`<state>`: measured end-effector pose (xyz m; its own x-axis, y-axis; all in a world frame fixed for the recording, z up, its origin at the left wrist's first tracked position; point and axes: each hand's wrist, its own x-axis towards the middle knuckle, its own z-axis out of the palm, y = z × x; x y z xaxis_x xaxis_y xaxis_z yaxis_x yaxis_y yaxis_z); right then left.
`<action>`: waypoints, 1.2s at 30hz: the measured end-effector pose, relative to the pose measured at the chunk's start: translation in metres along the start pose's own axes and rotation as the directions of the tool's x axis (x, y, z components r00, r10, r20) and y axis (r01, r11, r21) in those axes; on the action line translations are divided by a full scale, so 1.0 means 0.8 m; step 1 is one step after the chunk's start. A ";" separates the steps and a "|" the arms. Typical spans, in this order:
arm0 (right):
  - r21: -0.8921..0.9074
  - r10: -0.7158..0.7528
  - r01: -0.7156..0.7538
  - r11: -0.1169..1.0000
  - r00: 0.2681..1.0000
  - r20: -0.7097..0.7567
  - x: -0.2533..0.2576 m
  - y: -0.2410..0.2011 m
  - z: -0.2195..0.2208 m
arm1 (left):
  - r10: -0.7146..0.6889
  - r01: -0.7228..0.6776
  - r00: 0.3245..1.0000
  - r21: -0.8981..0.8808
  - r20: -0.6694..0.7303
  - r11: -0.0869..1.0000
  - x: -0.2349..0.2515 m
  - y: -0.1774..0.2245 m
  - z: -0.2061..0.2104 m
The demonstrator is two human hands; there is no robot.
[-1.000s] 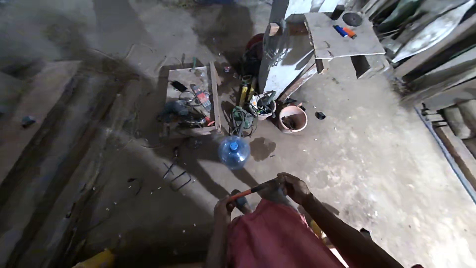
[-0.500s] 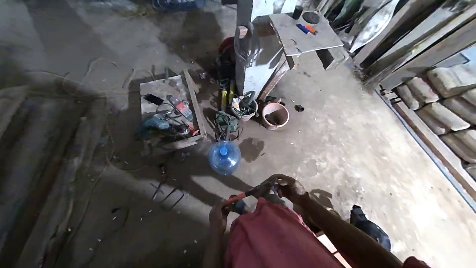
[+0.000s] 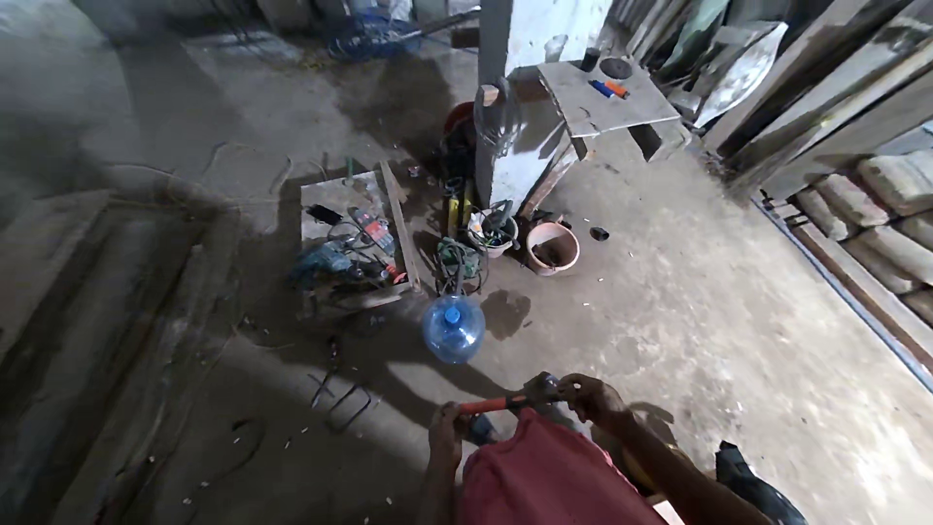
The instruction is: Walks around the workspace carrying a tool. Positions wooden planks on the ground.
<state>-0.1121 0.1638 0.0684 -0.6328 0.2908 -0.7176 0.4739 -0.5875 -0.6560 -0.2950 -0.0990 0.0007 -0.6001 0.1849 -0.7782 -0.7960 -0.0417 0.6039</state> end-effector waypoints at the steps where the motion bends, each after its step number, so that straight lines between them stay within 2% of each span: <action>1: 0.007 -0.020 0.020 1.000 1.000 0.007 0.002 0.004 -0.001 | 0.003 -0.003 1.000 -0.007 -0.003 1.000 0.001 -0.002 -0.001; 5: 0.040 -0.031 0.029 0.999 0.998 0.055 0.001 0.003 0.004 | -0.012 0.010 0.999 -0.059 -0.031 0.998 0.000 -0.010 -0.006; 10: 0.070 -0.026 0.023 0.997 0.999 0.039 0.002 -0.014 0.022 | -0.045 0.037 0.997 -0.139 -0.059 0.990 0.001 -0.025 -0.015; 21: -0.032 -0.013 0.017 0.999 0.993 0.116 0.016 -0.032 0.043 | -0.026 0.010 0.997 -0.226 -0.070 0.974 0.009 -0.033 -0.033; 31: -0.260 -0.019 0.020 0.965 1.000 0.008 0.009 -0.037 0.045 | -0.048 0.032 0.997 -0.255 -0.056 0.966 0.006 -0.027 -0.022; 36: -0.182 -0.035 0.034 0.983 0.999 -0.005 0.008 -0.038 0.033 | -0.061 0.043 0.996 -0.271 -0.058 0.962 0.020 -0.037 -0.012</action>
<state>-0.1470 0.1635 0.0903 -0.6462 0.3146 -0.6953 0.5560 -0.4299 -0.7114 -0.2817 -0.1047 -0.0313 -0.5538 0.1300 -0.8224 -0.8130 -0.2978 0.5004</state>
